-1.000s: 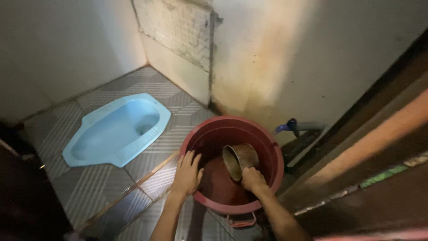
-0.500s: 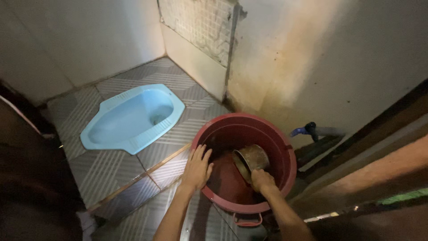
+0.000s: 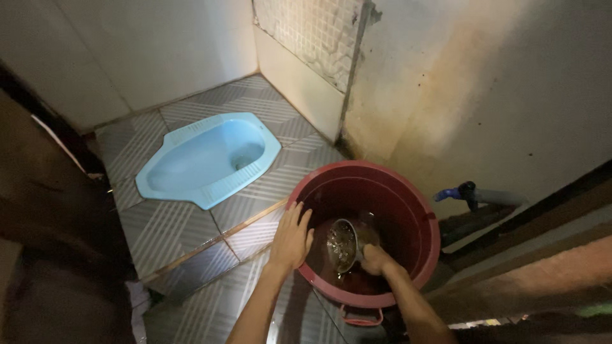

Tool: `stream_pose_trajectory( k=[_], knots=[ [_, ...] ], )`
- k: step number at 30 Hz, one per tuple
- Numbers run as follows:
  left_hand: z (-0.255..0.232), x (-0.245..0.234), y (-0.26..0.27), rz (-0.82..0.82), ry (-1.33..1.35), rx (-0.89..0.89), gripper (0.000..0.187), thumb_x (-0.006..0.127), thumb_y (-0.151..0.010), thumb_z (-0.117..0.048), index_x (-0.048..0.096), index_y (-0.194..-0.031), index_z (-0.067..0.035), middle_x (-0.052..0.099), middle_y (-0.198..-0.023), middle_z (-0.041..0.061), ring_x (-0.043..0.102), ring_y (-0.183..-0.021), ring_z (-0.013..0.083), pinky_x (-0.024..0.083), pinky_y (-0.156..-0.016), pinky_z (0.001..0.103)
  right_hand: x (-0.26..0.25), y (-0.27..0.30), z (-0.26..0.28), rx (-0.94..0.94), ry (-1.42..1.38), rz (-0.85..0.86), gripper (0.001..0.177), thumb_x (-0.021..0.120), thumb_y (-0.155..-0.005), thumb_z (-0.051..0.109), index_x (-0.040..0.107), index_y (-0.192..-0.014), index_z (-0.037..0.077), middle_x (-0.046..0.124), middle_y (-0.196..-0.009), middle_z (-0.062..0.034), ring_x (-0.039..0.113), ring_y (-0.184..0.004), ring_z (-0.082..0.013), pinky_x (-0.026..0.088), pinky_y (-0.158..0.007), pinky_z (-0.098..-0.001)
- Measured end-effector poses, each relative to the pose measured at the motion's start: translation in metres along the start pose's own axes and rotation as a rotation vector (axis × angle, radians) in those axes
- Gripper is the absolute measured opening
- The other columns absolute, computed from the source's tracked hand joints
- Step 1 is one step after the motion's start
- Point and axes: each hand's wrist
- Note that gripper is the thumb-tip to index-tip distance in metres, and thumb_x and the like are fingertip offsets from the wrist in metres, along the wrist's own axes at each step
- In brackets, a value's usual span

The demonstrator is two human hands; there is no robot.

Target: The person mixes detergent with water in a plastic cup and uses a toothbrush to scrub the surface of a blue squat toilet.

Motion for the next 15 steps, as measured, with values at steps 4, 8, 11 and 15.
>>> stream_pose_trajectory(
  k=[4, 8, 11, 15],
  knots=[
    [-0.002, 0.002, 0.003, -0.006, -0.013, -0.051, 0.052, 0.061, -0.094, -0.018, 0.051, -0.142, 0.0, 0.041, -0.153, 0.025, 0.033, -0.146, 0.0424, 0.028, -0.118, 0.05, -0.002, -0.006, 0.002, 0.291, -0.09, -0.044, 0.042, 0.062, -0.096, 0.035, 0.073, -0.096, -0.005, 0.074, -0.092, -0.0306, 0.076, -0.09, -0.0403, 0.056, -0.084, -0.0475],
    [-0.006, 0.001, 0.004, -0.007, -0.023, -0.089, 0.052, 0.061, -0.094, -0.017, 0.051, -0.141, 0.001, 0.041, -0.153, 0.025, 0.032, -0.146, 0.0414, 0.028, -0.118, 0.048, 0.0, -0.002, -0.005, 0.26, -0.103, -0.206, 0.046, 0.065, -0.091, 0.038, 0.073, -0.094, -0.007, 0.071, -0.09, -0.0309, 0.072, -0.089, -0.041, 0.055, -0.082, -0.0479],
    [-0.007, -0.003, 0.003, -0.015, -0.029, -0.096, 0.05, 0.06, -0.094, -0.016, 0.05, -0.14, 0.002, 0.041, -0.153, 0.026, 0.032, -0.146, 0.0419, 0.028, -0.118, 0.048, -0.01, 0.012, 0.014, 0.359, -0.18, -0.172, 0.054, 0.064, -0.092, 0.045, 0.075, -0.09, -0.008, 0.074, -0.086, -0.0278, 0.075, -0.083, -0.0369, 0.055, -0.08, -0.048],
    [-0.008, -0.005, 0.009, -0.053, 0.043, -0.105, 0.05, 0.06, -0.095, -0.014, 0.05, -0.141, 0.004, 0.042, -0.154, 0.027, 0.035, -0.146, 0.0423, 0.031, -0.119, 0.048, -0.027, 0.044, 0.042, 0.385, -0.222, -0.183, 0.062, 0.06, -0.095, 0.051, 0.075, -0.088, -0.008, 0.074, -0.084, -0.0286, 0.076, -0.08, -0.0365, 0.054, -0.08, -0.0465]
  ],
)
Point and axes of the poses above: each hand's wrist, its own y-axis away from the middle knuckle, its own x-axis out of the palm, z = x × y
